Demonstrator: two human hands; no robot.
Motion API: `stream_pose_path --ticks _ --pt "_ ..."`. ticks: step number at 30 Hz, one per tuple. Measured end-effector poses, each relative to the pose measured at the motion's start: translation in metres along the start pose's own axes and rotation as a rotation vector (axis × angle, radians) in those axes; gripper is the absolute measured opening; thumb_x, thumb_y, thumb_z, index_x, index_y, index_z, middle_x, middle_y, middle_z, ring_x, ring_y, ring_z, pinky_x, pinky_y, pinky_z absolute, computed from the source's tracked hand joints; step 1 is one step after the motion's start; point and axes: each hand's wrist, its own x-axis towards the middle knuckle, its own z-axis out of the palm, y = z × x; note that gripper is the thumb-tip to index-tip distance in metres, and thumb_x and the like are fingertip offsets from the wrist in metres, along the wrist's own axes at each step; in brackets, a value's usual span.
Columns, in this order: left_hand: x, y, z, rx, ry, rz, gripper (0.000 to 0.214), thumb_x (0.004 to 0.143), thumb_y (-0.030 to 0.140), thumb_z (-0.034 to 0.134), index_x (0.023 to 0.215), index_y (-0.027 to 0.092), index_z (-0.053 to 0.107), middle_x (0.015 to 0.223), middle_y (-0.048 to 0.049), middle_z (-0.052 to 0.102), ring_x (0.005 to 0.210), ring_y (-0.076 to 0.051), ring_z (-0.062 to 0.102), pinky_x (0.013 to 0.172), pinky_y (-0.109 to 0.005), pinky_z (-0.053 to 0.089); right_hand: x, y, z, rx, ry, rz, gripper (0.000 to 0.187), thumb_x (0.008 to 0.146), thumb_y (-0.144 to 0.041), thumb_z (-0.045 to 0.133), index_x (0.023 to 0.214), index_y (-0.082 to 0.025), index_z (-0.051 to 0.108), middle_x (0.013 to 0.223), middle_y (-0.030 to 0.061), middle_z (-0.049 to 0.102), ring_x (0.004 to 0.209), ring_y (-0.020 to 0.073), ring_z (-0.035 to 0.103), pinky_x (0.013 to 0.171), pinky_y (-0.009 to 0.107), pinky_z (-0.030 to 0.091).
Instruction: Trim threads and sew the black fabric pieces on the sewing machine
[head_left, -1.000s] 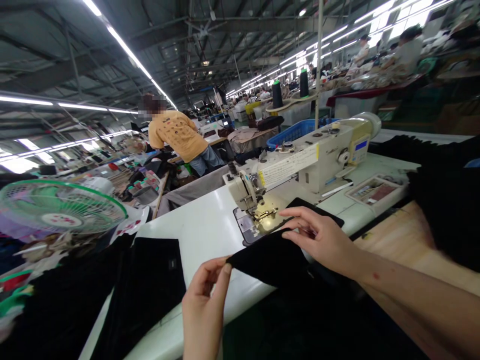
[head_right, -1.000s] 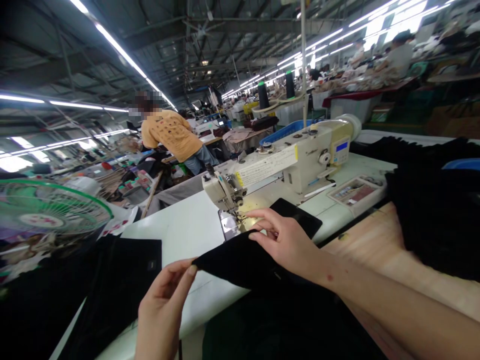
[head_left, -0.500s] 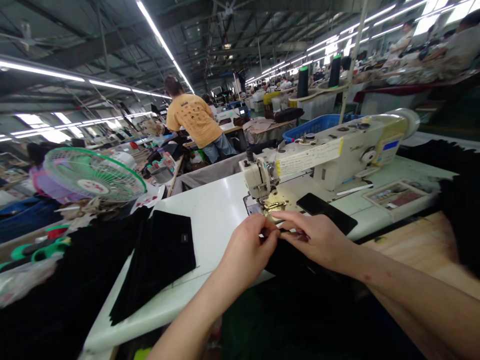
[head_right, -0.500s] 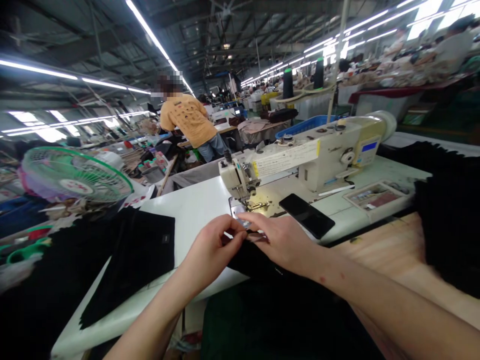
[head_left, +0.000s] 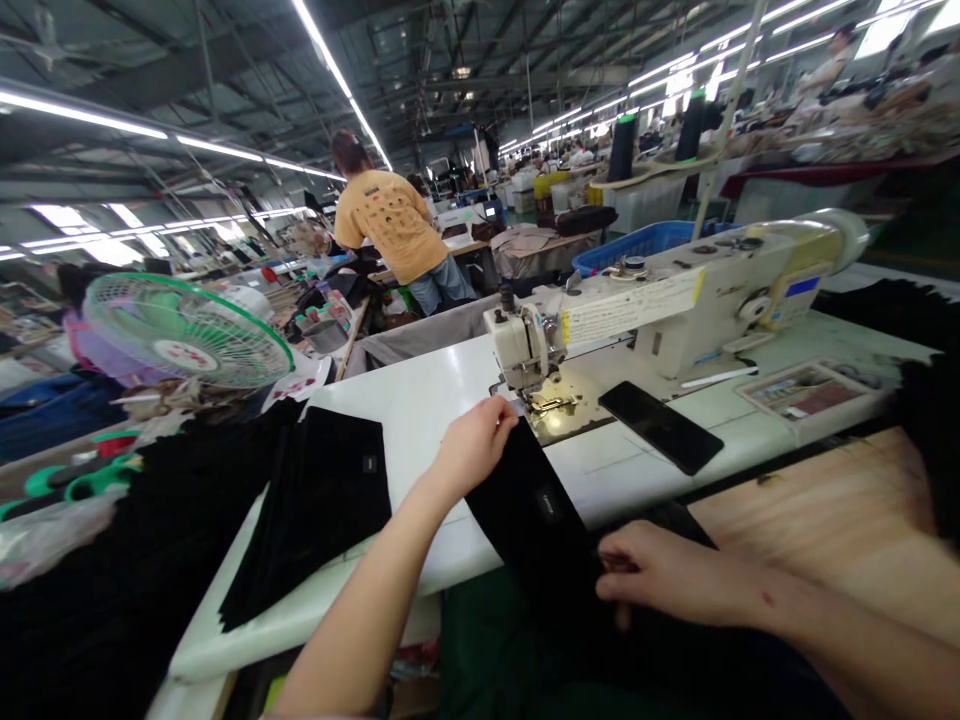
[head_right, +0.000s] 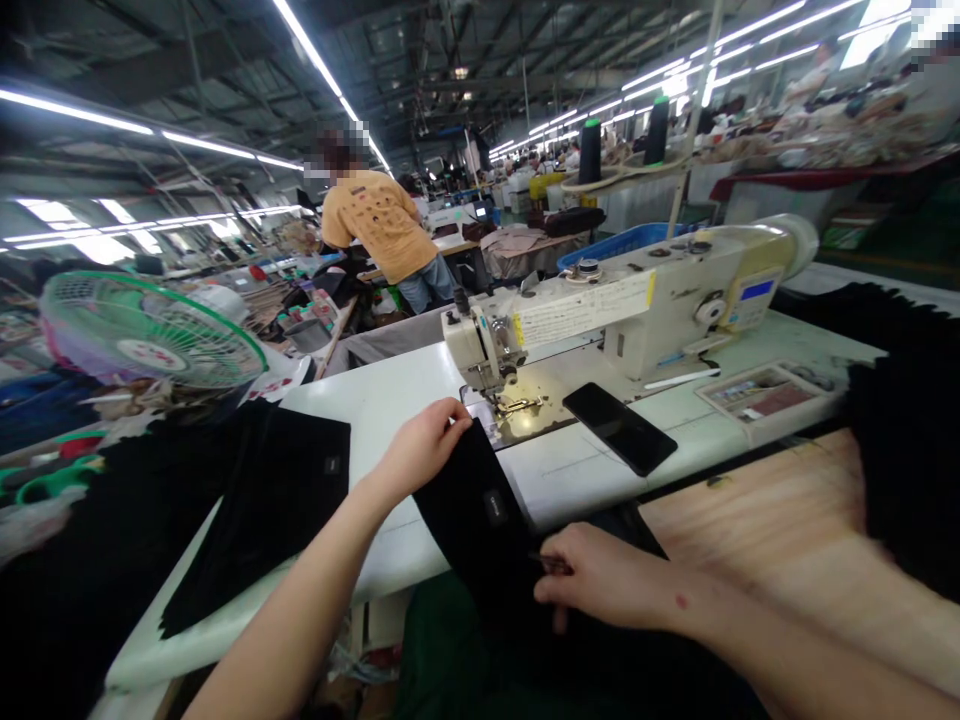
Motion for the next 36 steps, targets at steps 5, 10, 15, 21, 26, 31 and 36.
stream_pose_path --ticks 5,10,15,21,26,31,36 --pt "0.027 -0.025 0.051 -0.034 -0.103 0.045 0.009 0.091 0.021 0.053 0.085 0.022 0.06 0.091 -0.0041 0.066 0.084 -0.019 0.063 0.077 -0.028 0.047 0.021 -0.013 -0.032 -0.371 0.355 -0.043 0.038 0.095 -0.045 0.054 0.072 -0.018 0.069 0.066 0.0035 0.072 0.062 0.0184 0.064 0.058 0.027 0.044" --pt "0.045 -0.04 0.067 -0.055 -0.106 0.017 0.01 0.09 0.023 0.055 0.082 0.02 0.06 0.089 -0.005 0.066 0.081 -0.019 0.062 0.074 -0.028 0.047 0.084 -0.008 -0.05 -0.708 0.546 -0.487 0.025 0.097 -0.023 0.052 0.117 -0.02 0.068 0.129 0.0083 0.066 0.106 0.0226 0.067 0.089 0.034 0.053" --pt "0.052 -0.043 0.069 -0.052 -0.106 -0.049 0.01 0.087 0.021 0.055 0.081 0.018 0.062 0.086 -0.006 0.068 0.079 -0.019 0.062 0.072 -0.028 0.046 0.109 0.01 -0.051 -0.818 0.5 -0.493 0.027 0.098 -0.023 0.053 0.12 -0.017 0.068 0.13 0.0099 0.065 0.101 0.0232 0.07 0.086 0.036 0.058" --pt "0.071 -0.044 0.07 -0.04 -0.138 -0.175 0.015 0.084 0.02 0.054 0.075 0.017 0.066 0.079 -0.0069 0.07 0.072 -0.02 0.063 0.065 -0.028 0.043 0.12 0.018 -0.048 -0.832 0.571 -0.451 0.03 0.096 -0.019 0.054 0.125 -0.017 0.065 0.137 0.0085 0.061 0.104 0.0255 0.07 0.084 0.039 0.061" --pt "0.082 -0.047 0.07 -0.047 -0.167 -0.244 0.016 0.082 0.022 0.056 0.074 0.017 0.07 0.076 -0.0061 0.072 0.067 -0.019 0.064 0.061 -0.027 0.041 0.127 0.018 -0.046 -0.848 0.584 -0.413 0.033 0.096 -0.017 0.055 0.128 -0.016 0.063 0.139 0.008 0.059 0.105 0.0264 0.07 0.085 0.041 0.061" --pt "0.082 -0.047 0.071 -0.056 -0.163 -0.281 0.016 0.081 0.023 0.056 0.077 0.018 0.071 0.079 -0.0059 0.074 0.069 -0.018 0.065 0.061 -0.026 0.041 0.125 0.015 -0.045 -0.869 0.567 -0.378 0.033 0.096 -0.018 0.054 0.128 -0.016 0.063 0.141 0.0071 0.057 0.103 0.0265 0.07 0.084 0.04 0.062" --pt "0.082 -0.047 0.073 -0.049 -0.146 -0.312 0.016 0.081 0.024 0.056 0.078 0.018 0.071 0.081 -0.0071 0.074 0.071 -0.02 0.066 0.06 -0.027 0.041 0.125 0.015 -0.044 -0.883 0.573 -0.353 0.034 0.096 -0.017 0.055 0.129 -0.016 0.062 0.142 0.0069 0.056 0.103 0.0259 0.071 0.082 0.039 0.062"
